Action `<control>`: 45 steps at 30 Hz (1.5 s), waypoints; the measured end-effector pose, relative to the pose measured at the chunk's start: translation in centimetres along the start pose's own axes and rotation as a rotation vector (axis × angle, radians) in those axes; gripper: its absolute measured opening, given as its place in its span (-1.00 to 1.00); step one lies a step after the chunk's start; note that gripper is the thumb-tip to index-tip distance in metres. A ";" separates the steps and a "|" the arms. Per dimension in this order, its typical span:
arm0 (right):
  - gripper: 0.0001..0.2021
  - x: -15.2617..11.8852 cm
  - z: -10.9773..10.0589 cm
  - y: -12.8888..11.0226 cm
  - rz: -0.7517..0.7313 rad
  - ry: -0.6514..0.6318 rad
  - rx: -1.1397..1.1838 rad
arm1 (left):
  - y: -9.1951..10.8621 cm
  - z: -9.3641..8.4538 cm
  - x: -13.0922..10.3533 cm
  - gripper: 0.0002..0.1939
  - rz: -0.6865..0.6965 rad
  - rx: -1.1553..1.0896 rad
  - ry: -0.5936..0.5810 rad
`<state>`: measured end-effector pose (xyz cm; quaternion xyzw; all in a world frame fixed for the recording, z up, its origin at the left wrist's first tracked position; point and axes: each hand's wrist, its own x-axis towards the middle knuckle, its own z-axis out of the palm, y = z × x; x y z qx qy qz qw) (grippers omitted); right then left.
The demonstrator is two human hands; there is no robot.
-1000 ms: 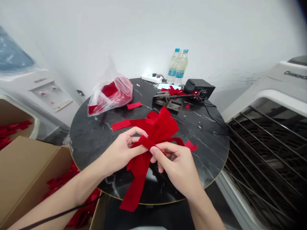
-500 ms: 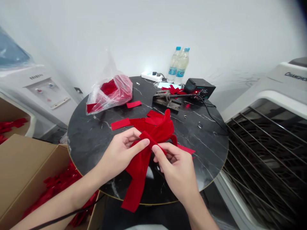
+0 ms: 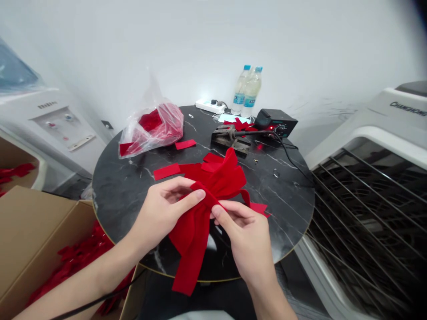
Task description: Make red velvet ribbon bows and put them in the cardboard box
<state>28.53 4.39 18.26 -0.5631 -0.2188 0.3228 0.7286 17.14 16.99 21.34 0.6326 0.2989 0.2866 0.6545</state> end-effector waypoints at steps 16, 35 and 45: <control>-0.80 0.4 -0.4 0.2 0.075 -0.105 0.174 | 0.4 0.1 -0.1 -0.79 0.112 0.098 0.020; -0.82 -0.2 -0.2 1.0 0.011 0.004 0.214 | -0.2 0.0 -0.1 -0.80 -0.021 -0.108 -0.006; -0.75 -0.4 0.3 1.1 0.024 0.053 0.250 | 0.7 0.3 0.1 -0.81 0.001 -0.047 0.018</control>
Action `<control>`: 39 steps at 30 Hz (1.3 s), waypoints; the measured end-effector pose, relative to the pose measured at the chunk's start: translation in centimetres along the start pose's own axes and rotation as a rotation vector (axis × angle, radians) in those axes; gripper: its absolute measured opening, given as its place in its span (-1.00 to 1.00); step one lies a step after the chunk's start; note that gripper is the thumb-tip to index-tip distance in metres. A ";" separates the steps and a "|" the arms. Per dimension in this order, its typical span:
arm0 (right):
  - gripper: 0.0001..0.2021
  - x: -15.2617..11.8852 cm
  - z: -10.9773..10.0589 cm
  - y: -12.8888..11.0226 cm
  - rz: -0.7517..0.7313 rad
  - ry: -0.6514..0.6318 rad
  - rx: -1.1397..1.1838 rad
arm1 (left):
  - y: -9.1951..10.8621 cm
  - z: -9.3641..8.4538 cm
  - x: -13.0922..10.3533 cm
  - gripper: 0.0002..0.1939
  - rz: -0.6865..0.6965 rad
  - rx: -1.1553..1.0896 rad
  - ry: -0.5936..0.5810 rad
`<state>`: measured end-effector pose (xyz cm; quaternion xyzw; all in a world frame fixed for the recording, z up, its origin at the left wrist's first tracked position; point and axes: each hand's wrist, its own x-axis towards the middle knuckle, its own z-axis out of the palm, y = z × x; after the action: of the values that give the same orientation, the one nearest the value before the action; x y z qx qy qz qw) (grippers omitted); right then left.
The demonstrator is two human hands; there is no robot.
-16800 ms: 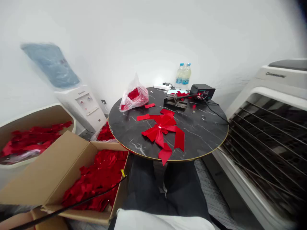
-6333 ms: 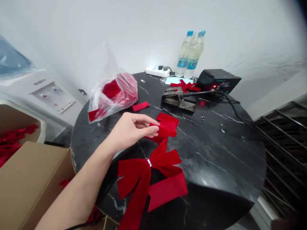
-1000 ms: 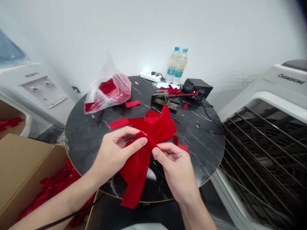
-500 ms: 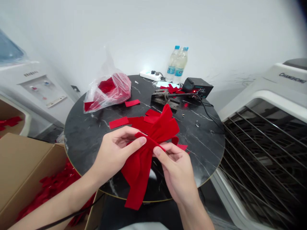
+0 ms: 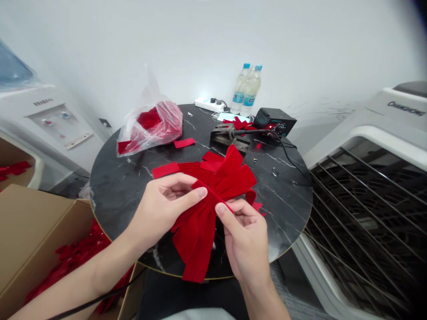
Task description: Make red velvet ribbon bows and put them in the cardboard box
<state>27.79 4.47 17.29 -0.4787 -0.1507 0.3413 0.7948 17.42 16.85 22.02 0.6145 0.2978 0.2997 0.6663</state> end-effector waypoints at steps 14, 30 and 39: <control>-0.77 0.1 0.2 0.0 0.028 -0.052 0.094 | 0.0 -0.1 0.6 -0.78 -0.303 -0.301 -0.072; -0.83 0.9 -1.2 -1.8 -0.061 -0.261 -0.071 | -0.9 -0.9 0.7 -0.67 -0.438 -0.355 -0.283; -0.82 1.3 -0.5 -2.7 -0.110 -0.177 -0.275 | -1.0 -0.9 0.8 -0.83 -0.212 -0.050 -0.145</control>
<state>30.12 4.17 19.29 -0.5422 -0.2911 0.3143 0.7229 17.23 17.97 20.94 0.5828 0.3047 0.1895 0.7291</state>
